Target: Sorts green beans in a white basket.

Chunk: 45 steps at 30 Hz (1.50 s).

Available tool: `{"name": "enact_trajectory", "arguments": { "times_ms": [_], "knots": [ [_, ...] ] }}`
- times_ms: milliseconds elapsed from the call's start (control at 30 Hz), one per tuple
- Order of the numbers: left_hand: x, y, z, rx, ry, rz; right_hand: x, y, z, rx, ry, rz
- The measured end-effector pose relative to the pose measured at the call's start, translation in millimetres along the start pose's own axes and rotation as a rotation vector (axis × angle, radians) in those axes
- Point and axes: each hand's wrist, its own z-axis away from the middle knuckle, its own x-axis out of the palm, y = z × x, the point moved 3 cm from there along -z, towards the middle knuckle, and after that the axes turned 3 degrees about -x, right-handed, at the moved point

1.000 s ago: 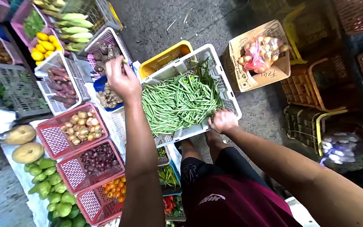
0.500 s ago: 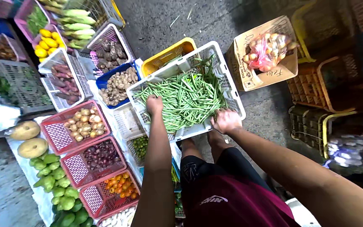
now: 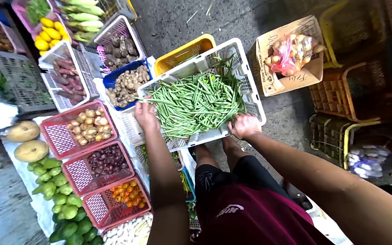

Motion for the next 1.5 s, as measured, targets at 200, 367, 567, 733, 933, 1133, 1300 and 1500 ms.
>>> {"name": "enact_trajectory", "arguments": {
  "times_ms": [200,367,567,733,933,1133,1300,1500],
  "knots": [
    [72.1,-10.7,9.0,-0.234,-0.327,-0.058,9.5,5.9,-3.7,0.001,0.04,0.003],
    [150.4,-82.2,38.2,-0.116,-0.748,-1.167,12.3,6.4,-2.8,-0.008,0.088,-0.002],
    [154.6,-117.4,59.1,-0.18,-0.944,-1.536,12.2,5.0,-2.1,-0.013,0.094,-0.03],
    [63.2,-80.8,52.0,-0.357,-0.905,-0.961,10.6,6.2,-1.0,-0.031,0.11,-0.041],
    [18.6,-54.9,35.6,-0.474,-0.684,-0.641,16.0,6.1,-4.9,-0.042,0.131,-0.012],
    [6.2,-60.8,4.0,-0.329,-0.203,-0.651,12.5,6.4,-2.1,-0.03,0.115,-0.007],
    [28.8,-39.4,23.6,-0.495,-0.28,0.133,16.4,9.1,-4.7,-0.025,0.141,0.016],
    [63.1,-70.1,43.9,-0.496,-0.386,0.06,13.5,7.6,-2.9,-0.027,0.144,0.005]
  ]
}}
